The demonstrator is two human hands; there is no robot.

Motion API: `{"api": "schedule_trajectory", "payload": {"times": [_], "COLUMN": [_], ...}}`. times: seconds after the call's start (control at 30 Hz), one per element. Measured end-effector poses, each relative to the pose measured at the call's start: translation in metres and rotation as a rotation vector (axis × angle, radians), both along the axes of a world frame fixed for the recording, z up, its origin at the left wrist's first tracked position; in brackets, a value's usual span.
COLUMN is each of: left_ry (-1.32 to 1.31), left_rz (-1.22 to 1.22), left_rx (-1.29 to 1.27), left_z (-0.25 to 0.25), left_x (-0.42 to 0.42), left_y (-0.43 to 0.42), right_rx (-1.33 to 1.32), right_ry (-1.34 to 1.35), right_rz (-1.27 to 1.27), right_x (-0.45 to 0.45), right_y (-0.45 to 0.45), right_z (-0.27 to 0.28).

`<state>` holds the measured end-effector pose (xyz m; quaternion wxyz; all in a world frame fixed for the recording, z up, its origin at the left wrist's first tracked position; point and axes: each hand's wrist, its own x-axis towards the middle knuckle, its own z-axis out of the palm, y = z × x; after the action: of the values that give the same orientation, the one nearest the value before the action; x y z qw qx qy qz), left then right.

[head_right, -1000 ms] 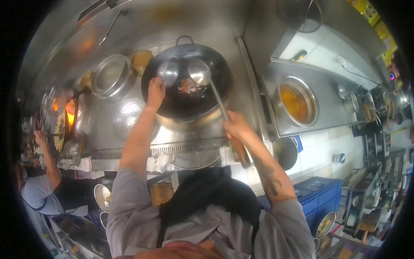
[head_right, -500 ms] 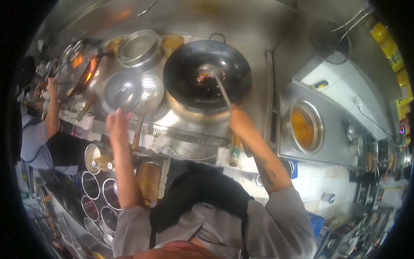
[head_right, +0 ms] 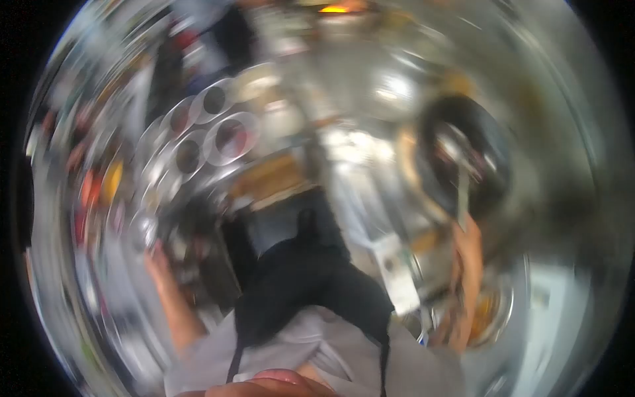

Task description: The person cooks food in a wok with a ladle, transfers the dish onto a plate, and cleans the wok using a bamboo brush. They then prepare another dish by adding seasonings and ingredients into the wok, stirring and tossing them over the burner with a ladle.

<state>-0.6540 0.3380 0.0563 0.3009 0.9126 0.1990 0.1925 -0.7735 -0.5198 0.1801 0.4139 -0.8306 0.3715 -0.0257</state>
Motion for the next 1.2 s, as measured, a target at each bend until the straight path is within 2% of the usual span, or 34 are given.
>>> {"api": "schedule_trajectory", "payload": {"times": [0.03, 0.07, 0.1, 0.13, 0.17, 0.2, 0.23, 0.27, 0.3, 0.37, 0.4, 0.47, 0.5, 0.53, 0.57, 0.6, 0.63, 0.67, 0.7, 0.73, 0.77, 0.83, 0.9, 0.97, 1.0, 1.03, 1.1, 1.13, 1.2], "left_ry": [-0.034, -0.120, -0.392, -0.713, -0.878, -0.930, -0.935, -0.972, -1.005, -0.996, -0.973, -0.898, -0.824, -0.720, -0.606, -0.439, -0.302, -0.148, -0.006, 0.228, 0.438, 0.640, 0.809, 0.842, 0.768, 0.687, 0.733, 0.714, 0.572], "left_rz": [0.091, 0.202, 0.315, 0.451, 0.550, 0.704, 0.803, 0.803, 0.793, 0.726, 0.678, 0.730, 0.733, 0.720, 0.566, 0.388, 0.427, 0.317, 0.253, 0.082, -0.075, -0.184, -0.365, -0.655, -0.909, -1.148, -1.426, -1.542, -1.847], "left_rx": [-0.034, -0.196, -0.715, -1.125, -1.244, -1.236, -1.247, -1.243, -1.241, -1.270, -1.289, -1.452, -1.548, -1.655, -1.659, -1.688, -1.728, -1.644, -1.535, -1.502, -1.439, -1.312, -0.979, -0.702, -0.586, -0.464, -0.284, -0.154, -0.060], "left_z": [-0.012, -0.028, -0.046, -0.055, -0.066, -0.046, -0.049, -0.049, -0.048, -0.059, -0.062, -0.041, -0.027, -0.026, -0.040, -0.056, -0.061, -0.056, -0.044, -0.061, -0.070, -0.073, -0.073, -0.082, -0.111, -0.140, -0.143, -0.140, -0.161], "left_x": [-0.030, -0.055, -0.078, -0.101, -0.121, -0.132, -0.143, -0.154, -0.162, -0.180, -0.185, -0.192, -0.187, -0.171, -0.160, -0.149, -0.125, -0.106, -0.085, -0.071, -0.050, -0.023, 0.010, 0.039, 0.051, 0.058, 0.046, 0.031, 0.000], "left_y": [0.012, 0.024, 0.038, 0.046, 0.052, 0.038, 0.046, 0.048, 0.054, 0.076, 0.087, 0.089, 0.086, 0.082, 0.084, 0.083, 0.069, 0.040, 0.002, -0.010, -0.021, -0.085, -0.166, -0.243, -0.278, -0.312, -0.399, -0.435, -0.497], "right_rx": [0.055, 0.012, 0.080, 0.052, -0.105, -0.216, -0.312, -0.329, -0.231, -0.025, -0.011, 0.013, 0.028, -0.073, -0.140, -0.190, -0.260, -0.227, -0.060, 0.072, 0.036, 0.032, -0.137, -0.230, -0.179, -0.230, -0.171, 0.006, 0.027], "right_ry": [-0.010, 0.103, 0.098, 0.113, 0.122, 0.154, 0.171, 0.228, 0.193, 0.128, 0.108, -0.014, -0.006, -0.069, 0.017, -0.089, 0.023, 0.088, -0.017, -0.105, -0.005, -0.014, 0.008, 0.027, 0.018, 0.031, -0.016, -0.049, -0.060], "right_rz": [-0.003, 0.027, -0.020, -0.065, -0.092, -0.099, -0.024, 0.016, 0.018, -0.008, -0.018, 0.106, 0.044, -0.045, -0.083, -0.108, -0.093, -0.021, -0.007, -0.021, 0.025, -0.048, -0.165, -0.270, -0.284, -0.209, -0.115, -0.089, 0.003], "right_x": [-0.002, -0.004, -0.005, 0.001, 0.007, 0.012, 0.016, 0.020, 0.022, 0.020, 0.019, 0.019, 0.029, 0.035, 0.049, 0.050, 0.049, 0.042, 0.027, 0.011, 0.002, -0.012, -0.008, 0.010, 0.020, 0.022, 0.023, 0.015, 0.000], "right_y": [-0.010, -0.035, -0.057, -0.069, -0.069, -0.075, -0.071, -0.075, -0.078, -0.082, -0.069, -0.096, -0.088, -0.098, -0.048, -0.032, -0.023, -0.030, -0.039, -0.037, -0.030, -0.049, -0.050, -0.051, -0.042, -0.052, -0.028, -0.018, 0.012], "right_z": [-0.010, -0.023, -0.033, -0.033, -0.031, -0.033, -0.028, -0.025, -0.022, -0.021, -0.013, -0.036, -0.037, -0.065, -0.041, -0.050, -0.043, -0.039, -0.046, -0.041, -0.018, -0.022, -0.018, -0.032, -0.032, -0.058, -0.040, -0.026, -0.006]}}
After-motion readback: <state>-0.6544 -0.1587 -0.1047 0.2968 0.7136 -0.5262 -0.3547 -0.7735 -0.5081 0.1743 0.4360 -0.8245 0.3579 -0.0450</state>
